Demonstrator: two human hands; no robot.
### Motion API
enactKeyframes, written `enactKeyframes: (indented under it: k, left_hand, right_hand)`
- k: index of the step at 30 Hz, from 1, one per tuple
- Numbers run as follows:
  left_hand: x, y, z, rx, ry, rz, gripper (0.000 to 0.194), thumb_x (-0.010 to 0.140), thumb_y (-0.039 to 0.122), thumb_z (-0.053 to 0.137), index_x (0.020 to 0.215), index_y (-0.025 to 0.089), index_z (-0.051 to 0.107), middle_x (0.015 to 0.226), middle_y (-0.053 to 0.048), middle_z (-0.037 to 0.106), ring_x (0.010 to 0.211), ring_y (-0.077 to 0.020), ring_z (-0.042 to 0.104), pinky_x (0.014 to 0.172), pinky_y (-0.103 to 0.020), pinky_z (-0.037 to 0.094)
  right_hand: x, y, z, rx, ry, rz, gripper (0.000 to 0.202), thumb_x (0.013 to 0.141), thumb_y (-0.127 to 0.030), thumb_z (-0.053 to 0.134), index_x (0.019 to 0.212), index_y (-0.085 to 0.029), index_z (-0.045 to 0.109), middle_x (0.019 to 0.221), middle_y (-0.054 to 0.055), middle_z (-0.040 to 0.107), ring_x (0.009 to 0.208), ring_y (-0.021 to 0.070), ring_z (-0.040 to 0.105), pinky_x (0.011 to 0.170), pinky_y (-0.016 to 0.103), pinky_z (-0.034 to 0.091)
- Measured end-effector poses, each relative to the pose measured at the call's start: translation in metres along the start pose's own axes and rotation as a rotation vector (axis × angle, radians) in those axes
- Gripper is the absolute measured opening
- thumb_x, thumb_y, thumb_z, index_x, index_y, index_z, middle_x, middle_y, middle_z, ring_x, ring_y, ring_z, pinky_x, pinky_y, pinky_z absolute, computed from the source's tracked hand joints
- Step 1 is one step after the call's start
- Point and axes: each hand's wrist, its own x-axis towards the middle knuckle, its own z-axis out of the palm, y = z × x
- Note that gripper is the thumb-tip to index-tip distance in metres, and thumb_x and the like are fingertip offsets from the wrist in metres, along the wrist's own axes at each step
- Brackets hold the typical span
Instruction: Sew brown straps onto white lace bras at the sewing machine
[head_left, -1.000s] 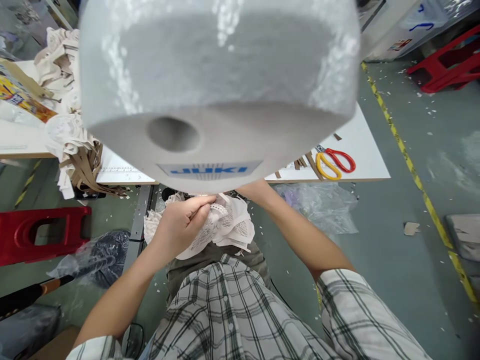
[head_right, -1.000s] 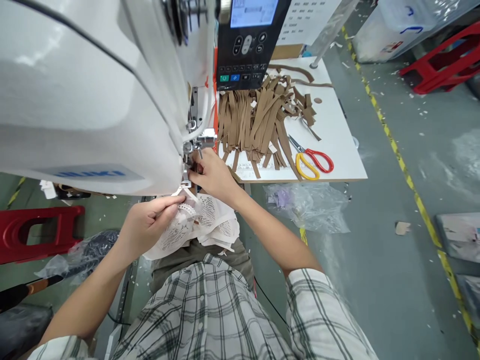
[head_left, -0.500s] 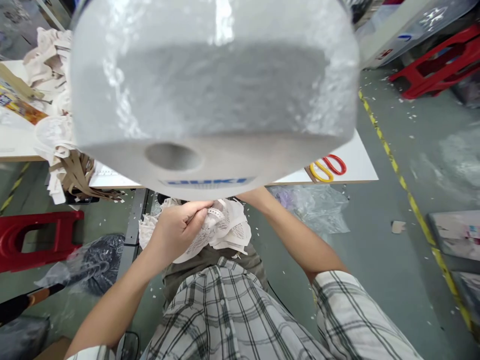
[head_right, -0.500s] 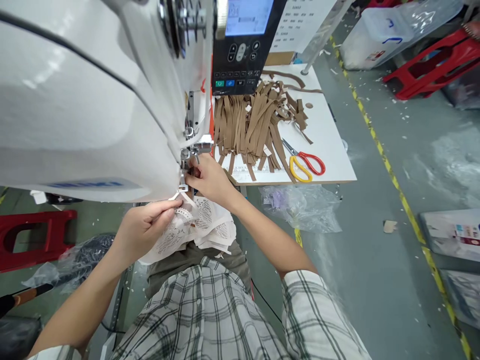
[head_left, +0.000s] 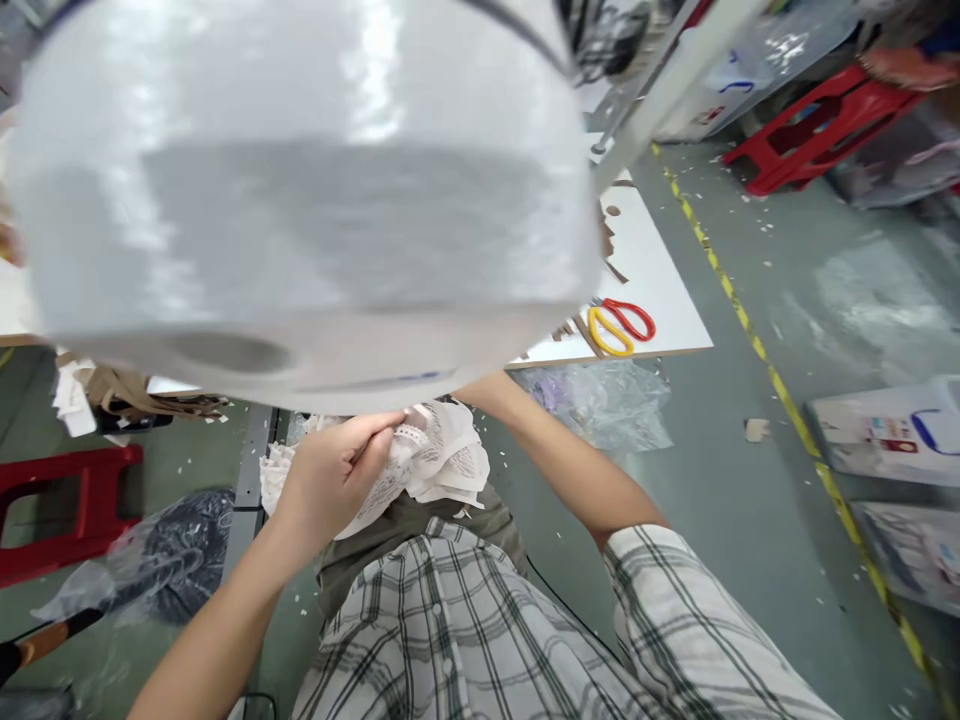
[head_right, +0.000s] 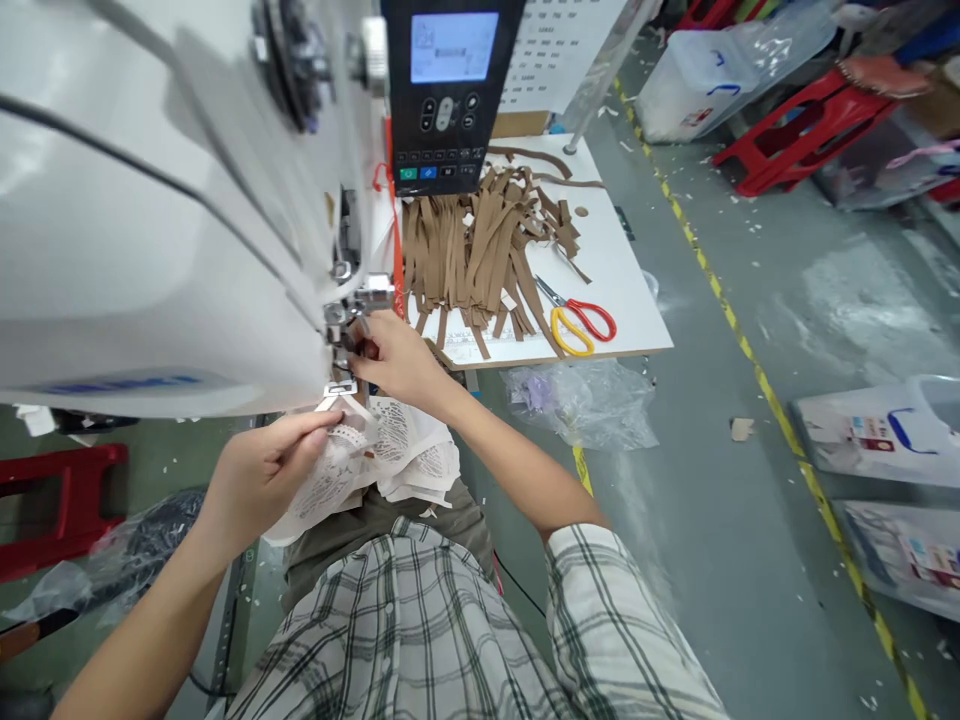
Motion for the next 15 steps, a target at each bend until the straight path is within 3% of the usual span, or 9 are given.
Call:
enactKeyframes:
  k: [4, 11, 15]
  left_hand:
    - [-0.0044, -0.0030, 0.0027, 0.070, 0.090, 0.013, 0.027, 0.096, 0.031, 0.054, 0.108, 0.024, 0.077, 0.103, -0.001, 0.080, 0.079, -0.0168, 0.074, 0.062, -0.021, 0.052]
    - [-0.0091, -0.0009, 0.0052, 0.112, 0.153, 0.011, 0.024, 0.096, 0.028, 0.055, 0.106, 0.025, 0.076, 0.077, 0.003, 0.077, 0.049, -0.0091, 0.056, 0.048, -0.021, 0.040]
    - [-0.0094, -0.0004, 0.0062, 0.125, 0.201, 0.018, 0.023, 0.095, 0.026, 0.055, 0.105, 0.024, 0.076, 0.084, 0.002, 0.078, 0.057, -0.0098, 0.062, 0.054, -0.020, 0.044]
  right_hand:
    - [0.0010, 0.0027, -0.0007, 0.085, -0.002, -0.010, 0.010, 0.081, -0.026, 0.058, 0.073, -0.022, 0.052, 0.092, 0.006, 0.063, 0.100, 0.0248, 0.059, 0.084, 0.039, 0.052]
    - [0.0012, 0.0058, 0.0023, 0.150, 0.043, -0.038, 0.004, 0.079, -0.023, 0.056, 0.077, -0.020, 0.054, 0.100, 0.008, 0.063, 0.091, 0.0217, 0.058, 0.081, 0.035, 0.049]
    - [0.0006, 0.0035, 0.0024, 0.172, 0.069, -0.064, 0.003, 0.077, -0.020, 0.057, 0.078, -0.020, 0.054, 0.101, 0.007, 0.062, 0.094, 0.0211, 0.058, 0.082, 0.032, 0.048]
